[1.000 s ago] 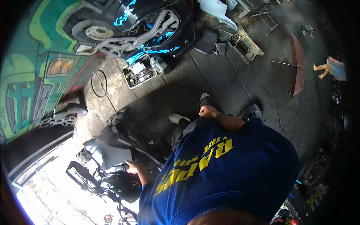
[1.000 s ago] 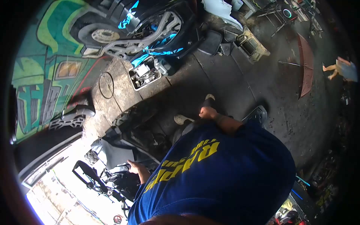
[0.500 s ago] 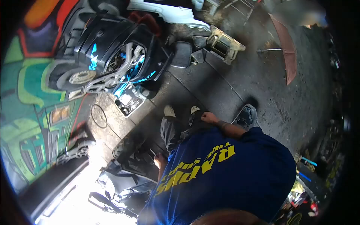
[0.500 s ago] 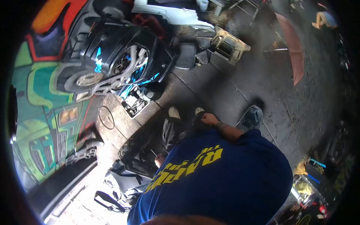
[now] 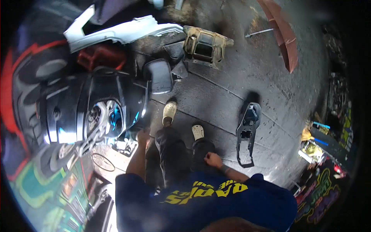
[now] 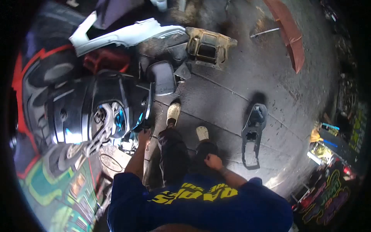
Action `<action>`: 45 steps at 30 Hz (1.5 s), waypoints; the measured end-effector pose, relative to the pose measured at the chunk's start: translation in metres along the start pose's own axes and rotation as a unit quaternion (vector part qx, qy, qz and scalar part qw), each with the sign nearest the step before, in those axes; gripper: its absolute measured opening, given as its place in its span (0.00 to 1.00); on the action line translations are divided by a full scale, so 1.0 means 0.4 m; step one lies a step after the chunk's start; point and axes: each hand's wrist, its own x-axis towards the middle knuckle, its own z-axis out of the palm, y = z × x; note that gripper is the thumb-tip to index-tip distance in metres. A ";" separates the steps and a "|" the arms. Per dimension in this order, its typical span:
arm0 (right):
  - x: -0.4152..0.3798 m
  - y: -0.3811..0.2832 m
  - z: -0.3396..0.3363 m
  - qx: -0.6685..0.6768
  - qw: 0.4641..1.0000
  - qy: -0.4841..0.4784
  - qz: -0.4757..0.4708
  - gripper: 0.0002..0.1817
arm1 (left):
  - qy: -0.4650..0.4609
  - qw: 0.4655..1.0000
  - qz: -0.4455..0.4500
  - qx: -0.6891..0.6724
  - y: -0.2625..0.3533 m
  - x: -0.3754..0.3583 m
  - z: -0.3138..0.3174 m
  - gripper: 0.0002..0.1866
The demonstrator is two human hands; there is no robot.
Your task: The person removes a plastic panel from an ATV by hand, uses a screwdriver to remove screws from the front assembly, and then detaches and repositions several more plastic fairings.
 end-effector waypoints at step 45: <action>-0.057 -0.101 0.237 0.249 0.920 0.240 0.183 0.09 | -0.078 0.989 0.124 -0.002 0.594 0.705 0.645 0.31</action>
